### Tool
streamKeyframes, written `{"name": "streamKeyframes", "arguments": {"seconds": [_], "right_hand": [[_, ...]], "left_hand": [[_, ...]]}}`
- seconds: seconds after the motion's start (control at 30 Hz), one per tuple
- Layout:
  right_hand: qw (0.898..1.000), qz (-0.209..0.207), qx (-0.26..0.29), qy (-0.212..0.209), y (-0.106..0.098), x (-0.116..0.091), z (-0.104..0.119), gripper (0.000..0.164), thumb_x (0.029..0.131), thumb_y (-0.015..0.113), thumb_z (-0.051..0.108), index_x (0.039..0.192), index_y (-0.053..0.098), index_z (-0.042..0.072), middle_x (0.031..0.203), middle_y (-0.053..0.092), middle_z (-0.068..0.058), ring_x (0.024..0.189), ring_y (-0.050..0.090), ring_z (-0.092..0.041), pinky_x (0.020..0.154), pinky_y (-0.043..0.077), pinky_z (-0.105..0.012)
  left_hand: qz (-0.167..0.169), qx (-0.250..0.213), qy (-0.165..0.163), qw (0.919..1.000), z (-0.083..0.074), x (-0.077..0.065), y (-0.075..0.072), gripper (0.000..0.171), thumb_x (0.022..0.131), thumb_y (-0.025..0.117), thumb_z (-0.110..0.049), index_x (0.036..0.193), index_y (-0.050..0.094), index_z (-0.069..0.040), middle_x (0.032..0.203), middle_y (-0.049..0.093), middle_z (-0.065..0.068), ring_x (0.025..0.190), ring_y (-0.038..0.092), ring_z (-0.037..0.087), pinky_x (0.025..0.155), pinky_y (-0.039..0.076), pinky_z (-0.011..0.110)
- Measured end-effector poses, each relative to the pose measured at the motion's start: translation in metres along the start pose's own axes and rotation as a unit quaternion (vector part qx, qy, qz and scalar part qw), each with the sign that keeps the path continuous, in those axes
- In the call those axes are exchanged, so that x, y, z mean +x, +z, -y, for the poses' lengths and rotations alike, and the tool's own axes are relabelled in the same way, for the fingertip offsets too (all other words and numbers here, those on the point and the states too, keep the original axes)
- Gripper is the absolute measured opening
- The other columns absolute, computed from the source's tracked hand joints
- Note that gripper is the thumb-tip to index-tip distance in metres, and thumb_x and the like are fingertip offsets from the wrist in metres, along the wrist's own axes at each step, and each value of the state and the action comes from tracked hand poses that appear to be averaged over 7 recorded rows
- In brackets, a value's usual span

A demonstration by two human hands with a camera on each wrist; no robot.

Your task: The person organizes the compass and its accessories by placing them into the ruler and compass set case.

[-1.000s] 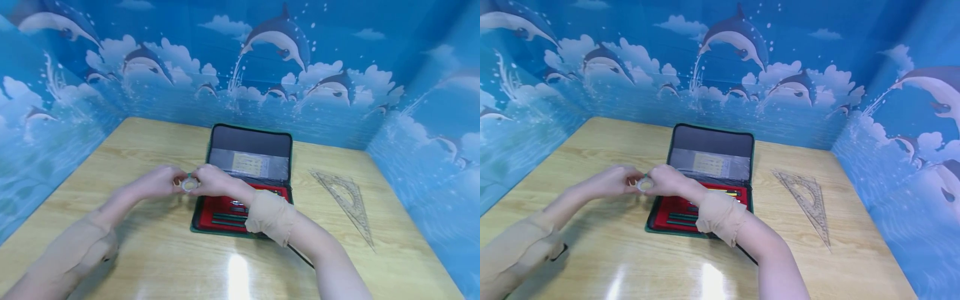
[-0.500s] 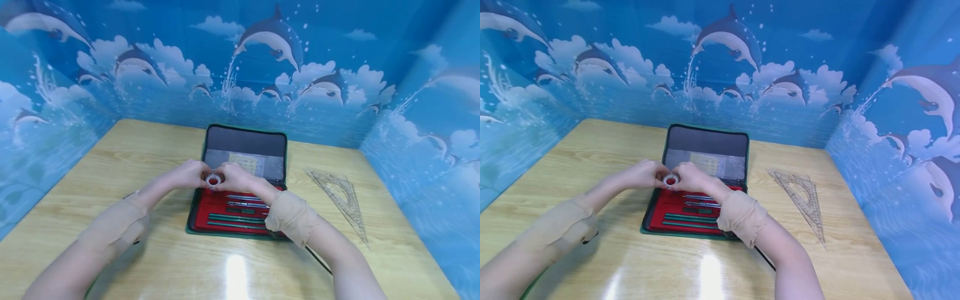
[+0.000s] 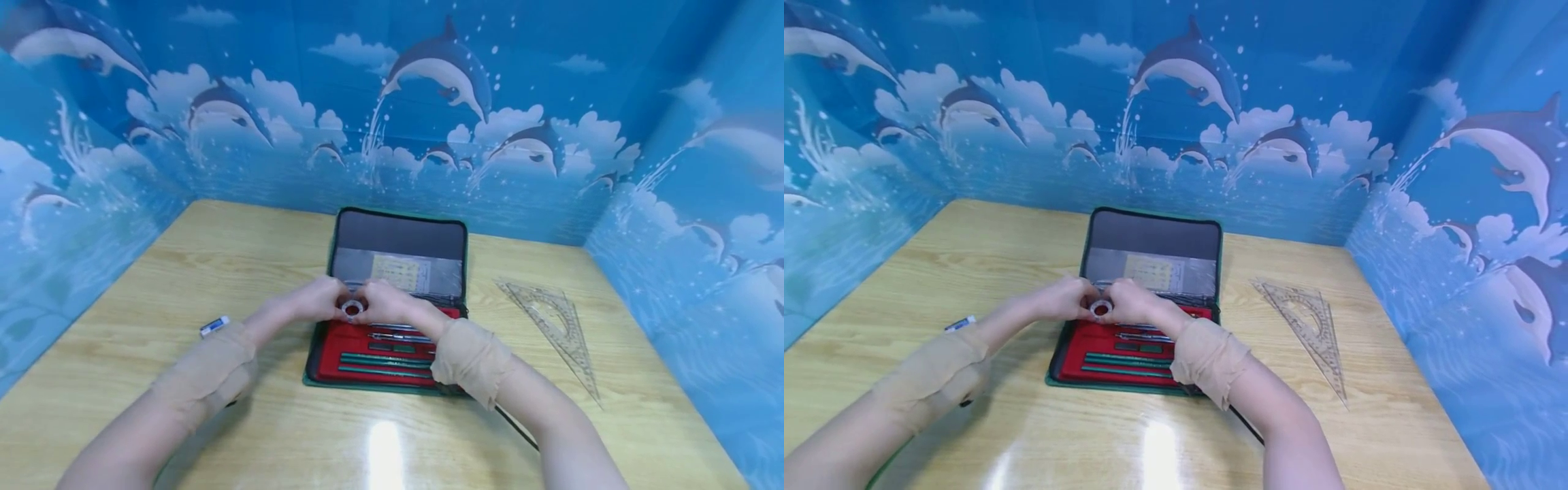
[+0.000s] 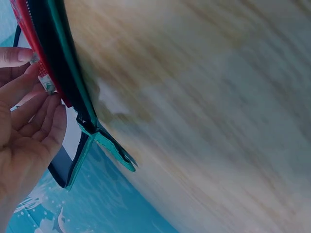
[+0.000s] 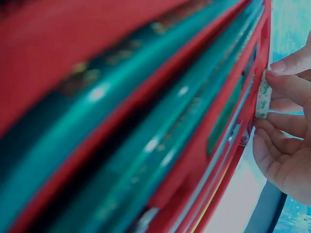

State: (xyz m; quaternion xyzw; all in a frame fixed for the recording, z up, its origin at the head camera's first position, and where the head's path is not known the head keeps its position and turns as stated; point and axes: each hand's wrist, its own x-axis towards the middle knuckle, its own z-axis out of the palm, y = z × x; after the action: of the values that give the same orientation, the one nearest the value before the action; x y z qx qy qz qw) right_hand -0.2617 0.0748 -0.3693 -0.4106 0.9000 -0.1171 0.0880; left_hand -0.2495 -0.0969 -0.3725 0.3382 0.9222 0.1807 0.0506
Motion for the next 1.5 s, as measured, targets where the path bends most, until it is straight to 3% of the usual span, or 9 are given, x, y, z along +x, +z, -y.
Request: {"name": "streamKeyframes", "arguments": {"seconds": [0.17,0.37,0.5,0.7,0.93,1.03,1.17,1.5], "right_hand": [[1.0,-0.004,0.001,-0.005,0.001,0.003,0.0,0.018,0.082,0.071,0.024,0.092,0.068,0.009,0.071,0.054,0.001,0.072,0.045,-0.014,0.059,0.036,-0.025],[1.0,-0.015,-0.016,-0.017,0.007,0.002,0.001,0.021,0.084,0.069,0.027,0.097,0.069,0.01,0.077,0.052,-0.001,0.073,0.043,-0.014,0.06,0.034,-0.025],[1.0,-0.023,0.008,-0.005,0.009,0.001,0.003,0.022,0.084,0.07,0.026,0.098,0.069,0.009,0.07,0.055,0.001,0.067,0.044,-0.011,0.058,0.035,-0.023],[0.999,-0.016,0.031,0.002,0.01,0.001,0.007,0.019,0.084,0.069,0.022,0.097,0.068,0.007,0.059,0.053,0.004,0.053,0.046,-0.008,0.053,0.036,-0.021],[1.0,-0.005,0.021,0.014,0.008,-0.001,0.007,0.018,0.086,0.067,0.021,0.098,0.068,0.008,0.061,0.054,0.004,0.054,0.045,-0.008,0.053,0.036,-0.021],[1.0,-0.009,-0.007,-0.005,0.005,-0.002,0.007,0.012,0.084,0.069,0.02,0.085,0.068,0.008,0.061,0.055,0.003,0.056,0.046,-0.009,0.053,0.037,-0.022],[0.998,-0.023,-0.05,-0.043,0.004,0.0,0.006,0.017,0.083,0.07,0.021,0.073,0.065,0.009,0.06,0.054,0.002,0.058,0.048,-0.01,0.055,0.038,-0.024],[0.995,-0.024,-0.071,-0.06,0.004,-0.001,0.009,0.013,0.083,0.07,0.017,0.075,0.068,0.007,0.073,0.063,-0.005,0.071,0.06,-0.017,0.064,0.046,-0.028]], "left_hand": [[0.001,0.025,-0.003,0.9997,-0.002,0.003,-0.001,0.012,0.074,0.073,-0.009,0.071,0.062,-0.007,0.058,0.047,-0.005,0.055,0.039,0.011,0.052,0.033,0.024],[0.025,0.028,-0.02,0.9991,-0.004,0.003,-0.001,0.007,0.076,0.071,-0.007,0.08,0.066,-0.007,0.06,0.049,-0.005,0.057,0.04,0.011,0.053,0.034,0.024],[0.033,0.024,-0.024,0.9989,-0.004,0.002,-0.001,0.007,0.075,0.07,-0.006,0.081,0.066,-0.007,0.06,0.048,-0.004,0.057,0.039,0.012,0.053,0.035,0.025],[0.034,0.043,-0.025,0.9982,-0.007,0.002,0.0,0.007,0.074,0.071,-0.006,0.078,0.066,-0.009,0.062,0.051,-0.004,0.059,0.041,0.012,0.055,0.038,0.026],[0.022,0.044,-0.036,0.9982,-0.008,0.003,0.004,0.009,0.073,0.069,-0.003,0.078,0.067,-0.01,0.063,0.051,-0.003,0.06,0.044,0.013,0.056,0.039,0.027],[0.011,0.045,-0.022,0.9987,-0.008,0.003,0.004,0.008,0.071,0.069,-0.002,0.076,0.067,-0.009,0.062,0.049,-0.004,0.06,0.043,0.013,0.056,0.038,0.027],[0.001,0.05,-0.013,0.9987,-0.008,0.003,0.004,0.008,0.069,0.07,-0.002,0.073,0.067,-0.008,0.06,0.048,-0.004,0.06,0.042,0.014,0.056,0.037,0.027],[0.025,0.035,-0.032,0.9986,-0.011,0.003,0.002,0.01,0.072,0.068,0.0,0.069,0.064,-0.009,0.063,0.047,-0.004,0.063,0.038,0.015,0.059,0.037,0.027]]}}
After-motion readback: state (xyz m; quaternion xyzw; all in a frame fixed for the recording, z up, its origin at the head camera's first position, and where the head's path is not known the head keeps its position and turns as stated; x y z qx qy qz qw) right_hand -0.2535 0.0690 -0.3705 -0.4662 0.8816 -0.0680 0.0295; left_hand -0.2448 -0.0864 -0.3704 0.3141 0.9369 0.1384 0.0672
